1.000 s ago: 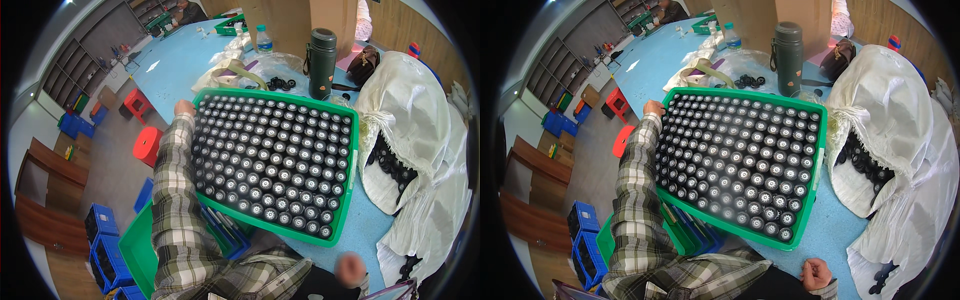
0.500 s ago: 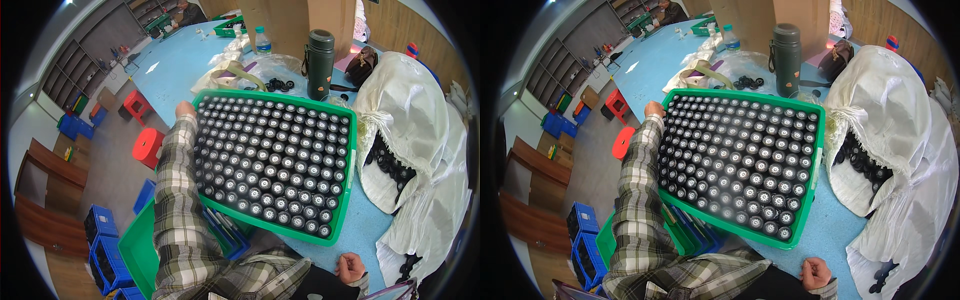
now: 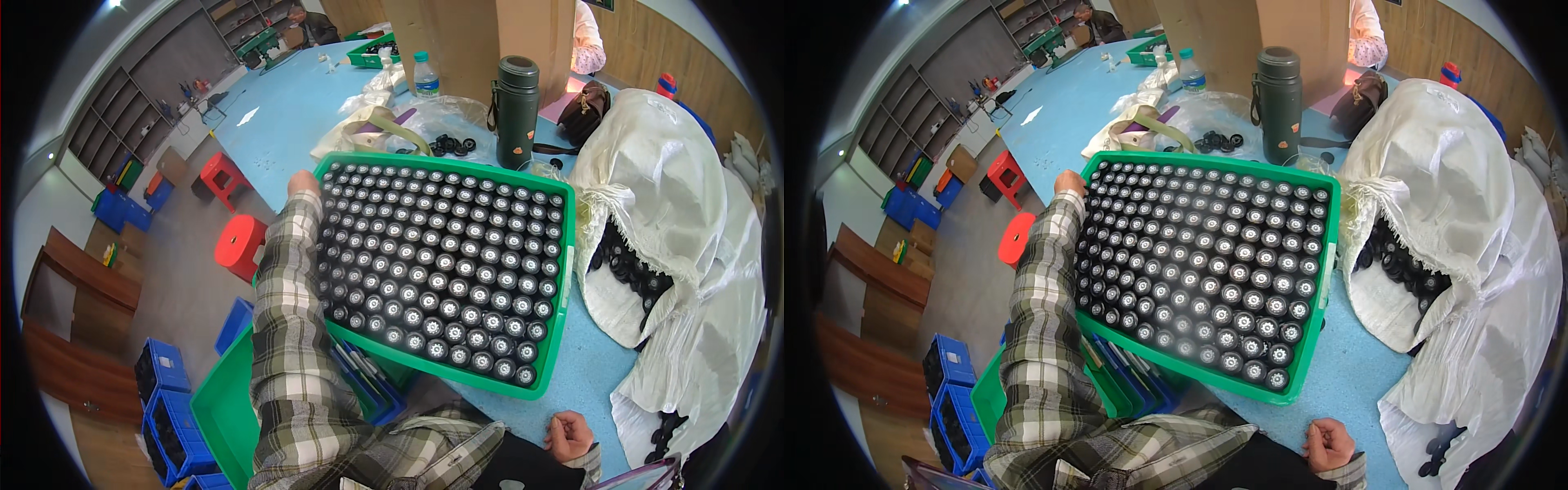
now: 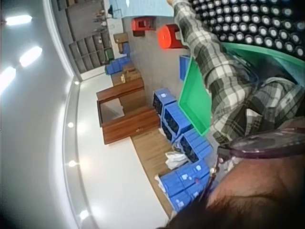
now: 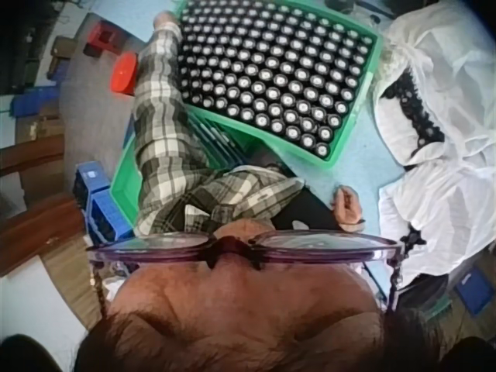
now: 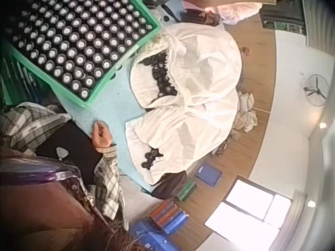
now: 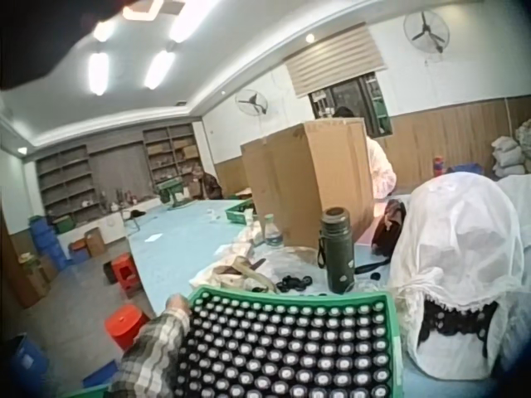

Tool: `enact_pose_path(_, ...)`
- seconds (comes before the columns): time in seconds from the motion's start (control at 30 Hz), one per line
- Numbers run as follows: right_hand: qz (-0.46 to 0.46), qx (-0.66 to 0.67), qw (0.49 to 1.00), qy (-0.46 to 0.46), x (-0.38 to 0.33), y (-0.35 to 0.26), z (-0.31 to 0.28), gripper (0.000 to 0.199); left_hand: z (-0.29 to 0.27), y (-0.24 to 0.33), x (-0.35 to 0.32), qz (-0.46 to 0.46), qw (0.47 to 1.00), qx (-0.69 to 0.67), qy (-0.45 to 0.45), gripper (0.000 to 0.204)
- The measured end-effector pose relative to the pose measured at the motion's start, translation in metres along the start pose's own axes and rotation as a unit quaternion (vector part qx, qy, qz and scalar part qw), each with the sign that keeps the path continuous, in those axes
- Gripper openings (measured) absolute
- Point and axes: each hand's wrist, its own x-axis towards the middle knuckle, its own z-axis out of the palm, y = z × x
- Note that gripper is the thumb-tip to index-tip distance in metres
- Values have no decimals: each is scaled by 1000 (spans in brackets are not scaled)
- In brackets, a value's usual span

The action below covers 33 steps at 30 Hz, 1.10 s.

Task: Manually placing small black circular components from bags into a organized grid tray.

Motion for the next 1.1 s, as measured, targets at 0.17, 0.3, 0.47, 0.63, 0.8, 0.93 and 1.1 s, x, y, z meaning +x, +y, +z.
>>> enact_pose_path(0.17,32,4,999,0,0,-6,1,9,-15,-29,-3,43,994,-103,-9,15)
enact_pose_path(0.3,28,11,1000,0,2,-8,4,9,-43,-67,-14,35,976,-213,4,18)
enact_pose_path(0.47,21,17,1000,0,6,-8,5,9,-112,-87,-60,-63,875,-480,-18,24)
enact_pose_path(0.63,8,-7,1000,1,2,-19,4,6,-170,-72,-140,-14,795,-605,43,21)
enact_pose_path(0.8,-109,28,993,43,-4,-53,-26,7,-209,-36,-234,-22,801,-592,86,19)
enact_pose_path(0.93,-206,28,968,138,-20,-94,-74,12,-217,-11,-283,62,802,-591,64,16)
enact_pose_path(1.1,-436,64,887,137,-38,-152,-120,28,-247,36,-315,100,798,-593,35,14)
